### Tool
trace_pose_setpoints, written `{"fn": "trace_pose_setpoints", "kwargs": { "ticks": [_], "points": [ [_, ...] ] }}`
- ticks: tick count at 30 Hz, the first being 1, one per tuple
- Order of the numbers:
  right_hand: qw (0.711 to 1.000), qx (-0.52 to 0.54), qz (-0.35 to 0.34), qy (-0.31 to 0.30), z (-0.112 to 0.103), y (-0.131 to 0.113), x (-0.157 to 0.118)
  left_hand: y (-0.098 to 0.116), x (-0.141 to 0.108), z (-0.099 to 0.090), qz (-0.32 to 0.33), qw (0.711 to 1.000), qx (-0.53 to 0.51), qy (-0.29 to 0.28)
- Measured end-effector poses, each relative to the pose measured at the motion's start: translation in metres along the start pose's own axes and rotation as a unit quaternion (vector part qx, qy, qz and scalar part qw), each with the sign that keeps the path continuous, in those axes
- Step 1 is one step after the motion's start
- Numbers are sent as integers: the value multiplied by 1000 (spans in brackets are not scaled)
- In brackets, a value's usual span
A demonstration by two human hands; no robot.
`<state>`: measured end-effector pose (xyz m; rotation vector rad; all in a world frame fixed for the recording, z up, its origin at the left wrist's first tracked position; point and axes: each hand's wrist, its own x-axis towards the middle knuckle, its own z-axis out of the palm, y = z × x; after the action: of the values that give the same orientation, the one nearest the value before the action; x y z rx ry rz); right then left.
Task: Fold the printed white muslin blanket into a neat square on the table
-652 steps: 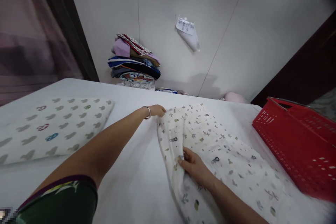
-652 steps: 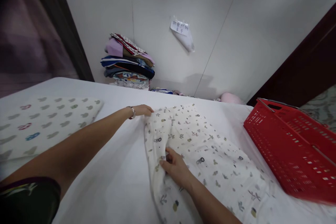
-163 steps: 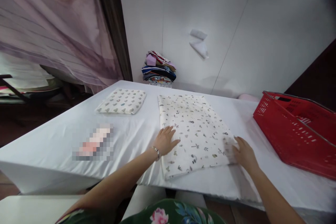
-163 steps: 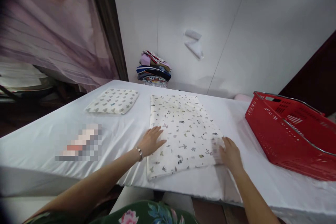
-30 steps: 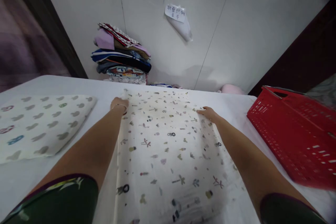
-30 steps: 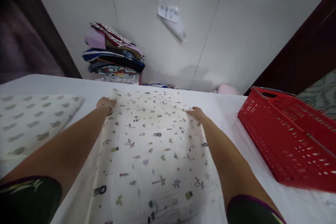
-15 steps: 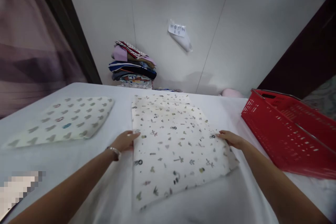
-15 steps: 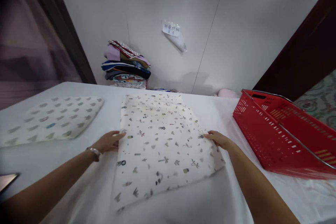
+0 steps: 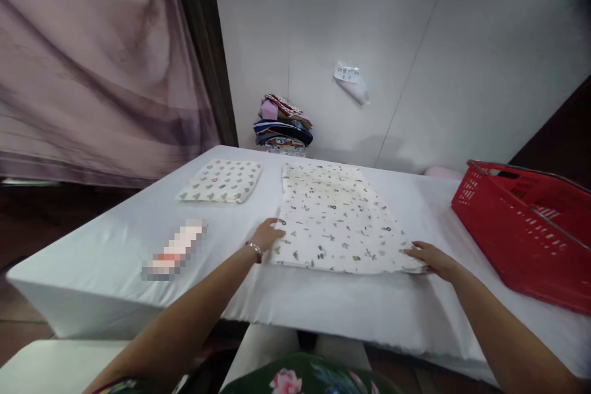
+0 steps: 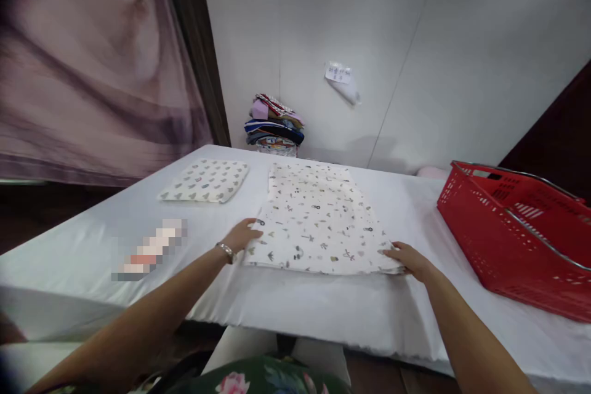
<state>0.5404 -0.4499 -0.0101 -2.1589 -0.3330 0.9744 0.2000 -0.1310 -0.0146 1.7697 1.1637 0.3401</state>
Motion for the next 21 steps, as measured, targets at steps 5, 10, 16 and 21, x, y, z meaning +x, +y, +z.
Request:
{"fn": "trace_pose_setpoints", "kwargs": {
  "ticks": [5, 10, 16, 21],
  "points": [
    [998, -15, -42, -42, 51, 20, -32, -30, -15, -51, -47, 988, 143, 32],
    [996, -78, -39, 8, 74, 25, -46, -50, -27, -50, -46, 975, 212, 39],
    [973, -230, -30, -3, 62, 33, -57, -55, -40, -52, 0, 942, 333, 45],
    [889, -366, -244, 125, 69, 1, -63, -39, -32, -36, 152, 893, 411, 102]
  ]
}}
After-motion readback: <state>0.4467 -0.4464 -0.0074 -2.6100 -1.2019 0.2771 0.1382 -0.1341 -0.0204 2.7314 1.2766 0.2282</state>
